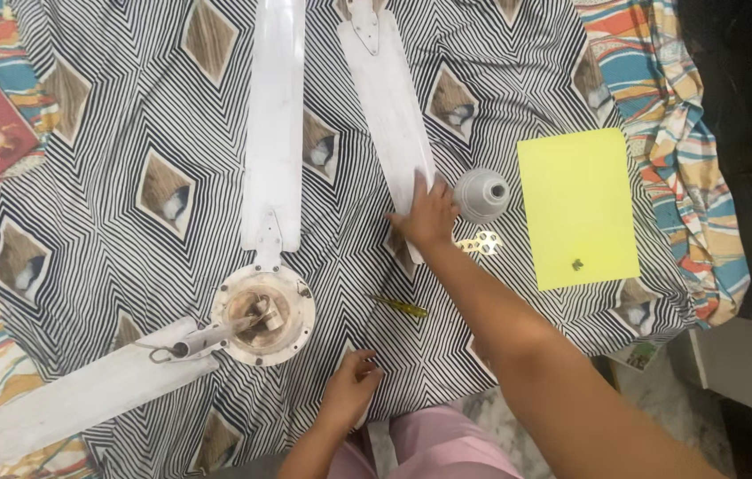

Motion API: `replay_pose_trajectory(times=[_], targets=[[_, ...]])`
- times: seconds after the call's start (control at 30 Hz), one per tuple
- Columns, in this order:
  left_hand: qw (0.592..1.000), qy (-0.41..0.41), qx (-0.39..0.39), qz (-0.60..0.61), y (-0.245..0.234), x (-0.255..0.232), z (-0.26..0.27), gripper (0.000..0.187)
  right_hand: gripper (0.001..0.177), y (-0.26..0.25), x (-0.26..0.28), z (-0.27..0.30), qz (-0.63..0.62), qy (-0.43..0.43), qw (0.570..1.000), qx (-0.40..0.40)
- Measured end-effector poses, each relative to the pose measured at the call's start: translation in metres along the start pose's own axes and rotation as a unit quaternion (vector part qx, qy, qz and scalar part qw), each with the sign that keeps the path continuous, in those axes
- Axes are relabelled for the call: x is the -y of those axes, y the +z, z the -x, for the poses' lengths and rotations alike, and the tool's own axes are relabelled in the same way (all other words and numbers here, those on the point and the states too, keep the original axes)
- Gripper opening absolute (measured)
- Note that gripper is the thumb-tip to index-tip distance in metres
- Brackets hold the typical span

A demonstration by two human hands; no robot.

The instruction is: The person removes the central cap and then detaches each fan blade from the hub using a screwdriver. Screws and washers are placed on a yellow paper on the bed. The person continues to remove the remaining blades and hardware, leaving the fan hub and detached blades on the bed.

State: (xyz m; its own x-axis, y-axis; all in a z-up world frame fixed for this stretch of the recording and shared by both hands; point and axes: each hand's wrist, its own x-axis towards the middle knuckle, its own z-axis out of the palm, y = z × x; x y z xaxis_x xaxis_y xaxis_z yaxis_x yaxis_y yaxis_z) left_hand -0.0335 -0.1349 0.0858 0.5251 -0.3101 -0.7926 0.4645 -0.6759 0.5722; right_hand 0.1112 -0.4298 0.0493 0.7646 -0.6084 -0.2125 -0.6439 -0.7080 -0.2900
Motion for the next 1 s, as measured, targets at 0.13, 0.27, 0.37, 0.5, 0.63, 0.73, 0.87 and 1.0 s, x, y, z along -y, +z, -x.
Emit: replay_pose_trajectory(times=[0.13,0.27,0.37,0.5,0.63,0.73,0.87,1.0], targets=[[0.999,-0.011,0.014,-0.030,-0.003,-0.010,0.003,0.046,0.049,0.028,-0.030,0.074,-0.025,-0.112,0.991,0.063],[0.999,0.006,0.013,-0.041,0.002,0.001,0.006,0.045,0.042,0.054,-0.058,0.151,-0.024,-0.172,0.979,0.110],[0.999,0.018,-0.004,-0.045,0.004,0.015,0.009,0.044,0.043,0.065,-0.063,0.182,0.028,-0.208,0.968,0.140],[0.998,0.048,-0.017,-0.035,0.009,0.032,0.016,0.044,0.036,0.082,-0.062,0.184,0.116,-0.227,0.941,0.223],[0.996,0.070,-0.023,-0.056,0.005,0.051,0.033,0.043,0.036,0.102,-0.066,0.162,0.011,-0.223,0.946,0.236],[0.993,0.043,-0.018,-0.112,-0.009,0.067,0.046,0.046,0.038,0.102,-0.066,0.146,-0.066,-0.147,0.946,0.280],[0.971,0.065,-0.081,-0.217,-0.034,0.118,0.062,0.044,0.048,0.071,-0.054,0.164,-0.241,-0.046,0.934,0.258],[0.959,0.101,-0.122,-0.237,-0.071,0.181,0.066,0.042,0.037,0.021,-0.026,0.209,-0.354,0.037,0.883,0.305]])
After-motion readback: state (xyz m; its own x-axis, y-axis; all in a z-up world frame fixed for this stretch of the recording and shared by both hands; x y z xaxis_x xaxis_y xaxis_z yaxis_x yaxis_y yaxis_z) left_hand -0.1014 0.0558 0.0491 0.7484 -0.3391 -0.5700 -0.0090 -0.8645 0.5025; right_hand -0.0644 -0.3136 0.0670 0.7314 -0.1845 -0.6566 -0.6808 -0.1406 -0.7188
